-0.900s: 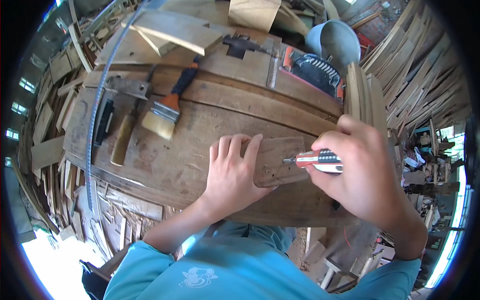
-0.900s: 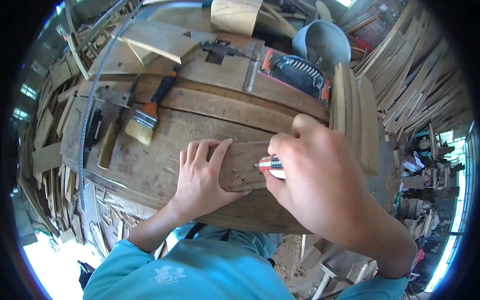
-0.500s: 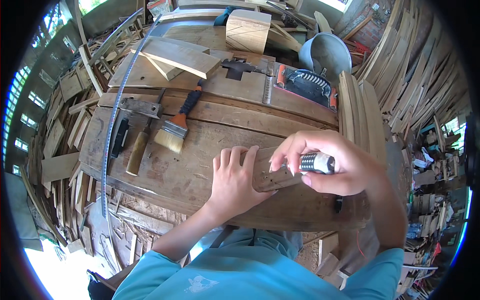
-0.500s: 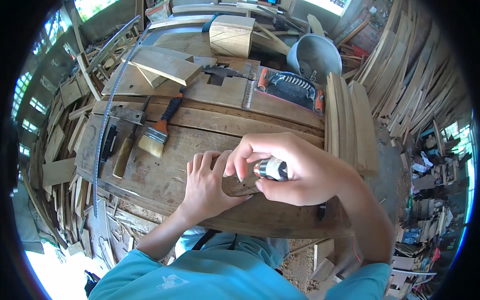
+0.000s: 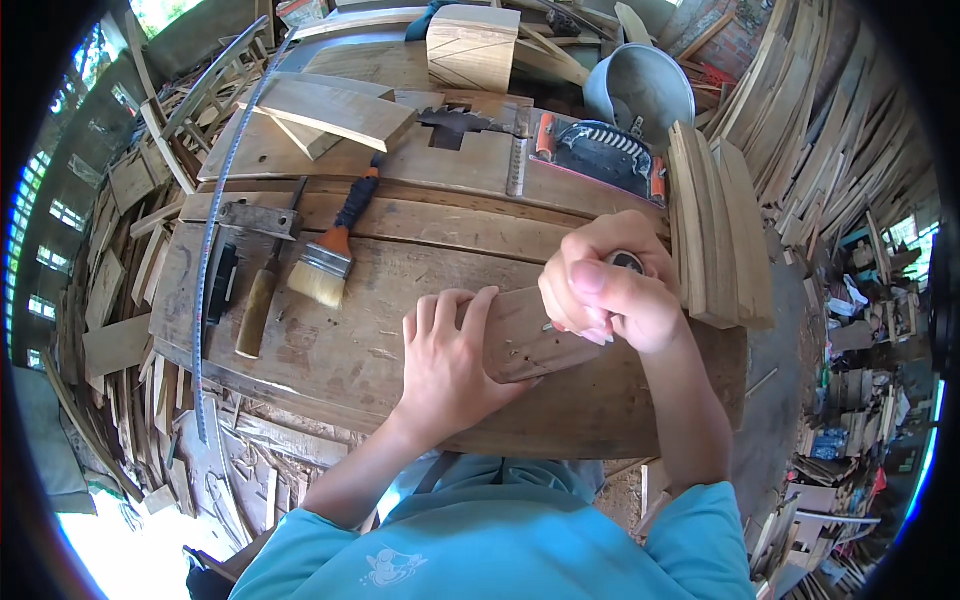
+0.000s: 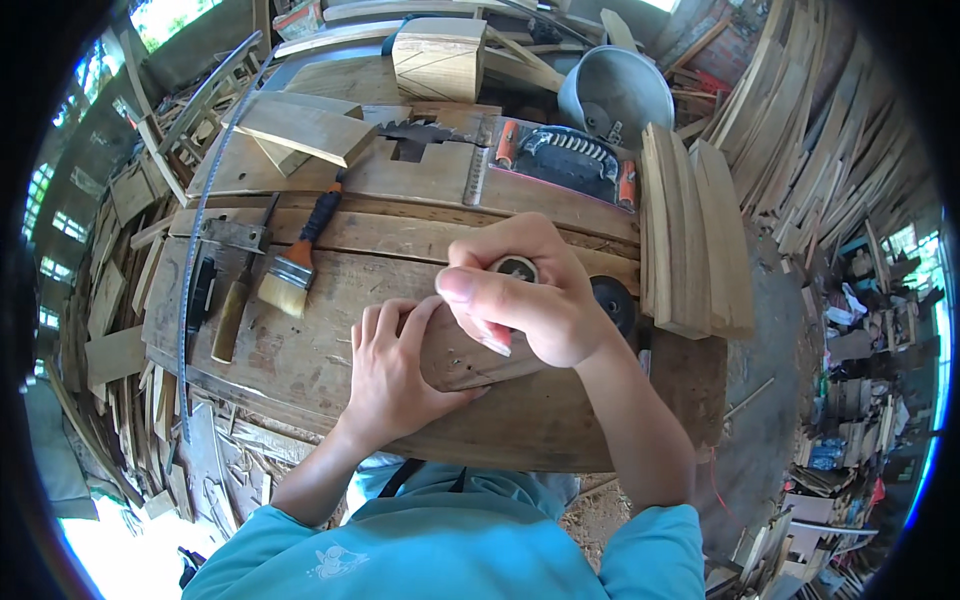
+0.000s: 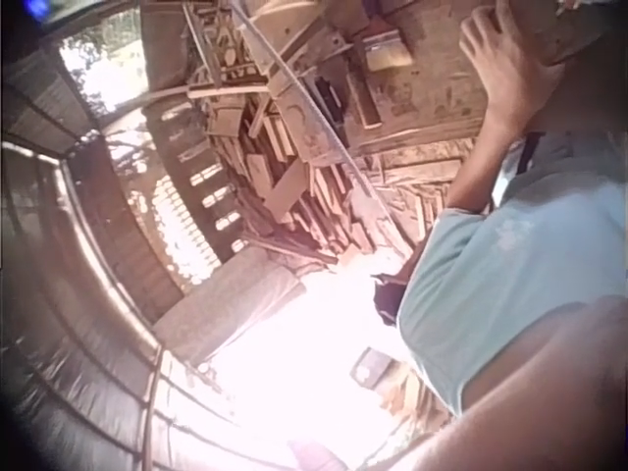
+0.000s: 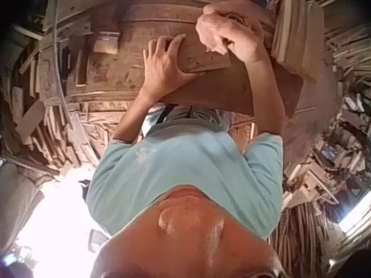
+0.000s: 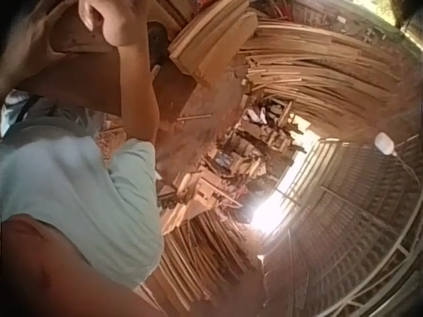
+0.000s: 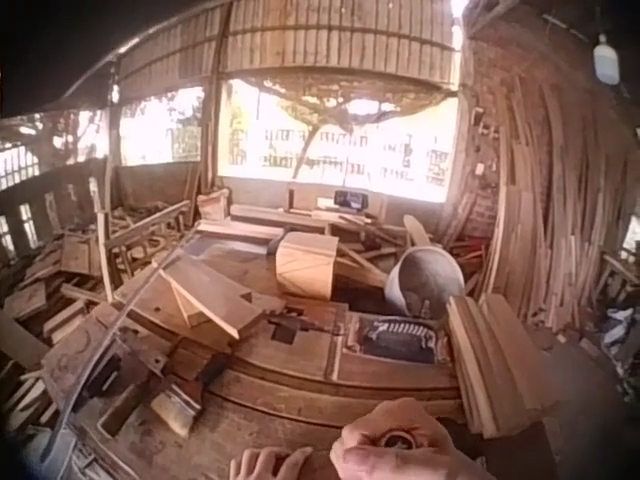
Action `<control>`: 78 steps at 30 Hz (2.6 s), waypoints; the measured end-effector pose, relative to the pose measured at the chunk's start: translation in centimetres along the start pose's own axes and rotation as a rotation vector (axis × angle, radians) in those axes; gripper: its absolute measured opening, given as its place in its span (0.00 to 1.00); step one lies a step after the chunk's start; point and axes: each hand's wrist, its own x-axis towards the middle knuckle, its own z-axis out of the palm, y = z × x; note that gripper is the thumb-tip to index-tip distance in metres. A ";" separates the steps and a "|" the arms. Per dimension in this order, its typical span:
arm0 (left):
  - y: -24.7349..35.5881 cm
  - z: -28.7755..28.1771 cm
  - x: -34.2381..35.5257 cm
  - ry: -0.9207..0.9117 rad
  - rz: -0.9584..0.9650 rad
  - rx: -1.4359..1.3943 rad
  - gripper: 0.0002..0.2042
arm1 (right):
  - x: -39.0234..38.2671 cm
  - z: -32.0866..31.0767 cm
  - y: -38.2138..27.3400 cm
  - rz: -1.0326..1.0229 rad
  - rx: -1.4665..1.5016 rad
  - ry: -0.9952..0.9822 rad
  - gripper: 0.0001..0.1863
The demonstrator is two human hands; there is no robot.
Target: Screwing a small metal hardware piece into a wood block and cleaning sawdust from the surface using a brush.
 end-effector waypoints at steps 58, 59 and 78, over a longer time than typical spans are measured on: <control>-5.4 13.9 -14.9 -0.630 0.002 -0.677 0.15 | -1.5 1.9 0.8 -0.062 0.026 0.181 0.15; -5.6 13.9 -15.0 -0.632 0.110 -0.548 0.16 | -1.6 1.9 1.1 -0.104 0.073 0.225 0.16; -2.3 -3.0 2.1 -0.179 0.268 -0.060 0.54 | -1.9 2.2 2.1 -0.189 0.070 0.283 0.17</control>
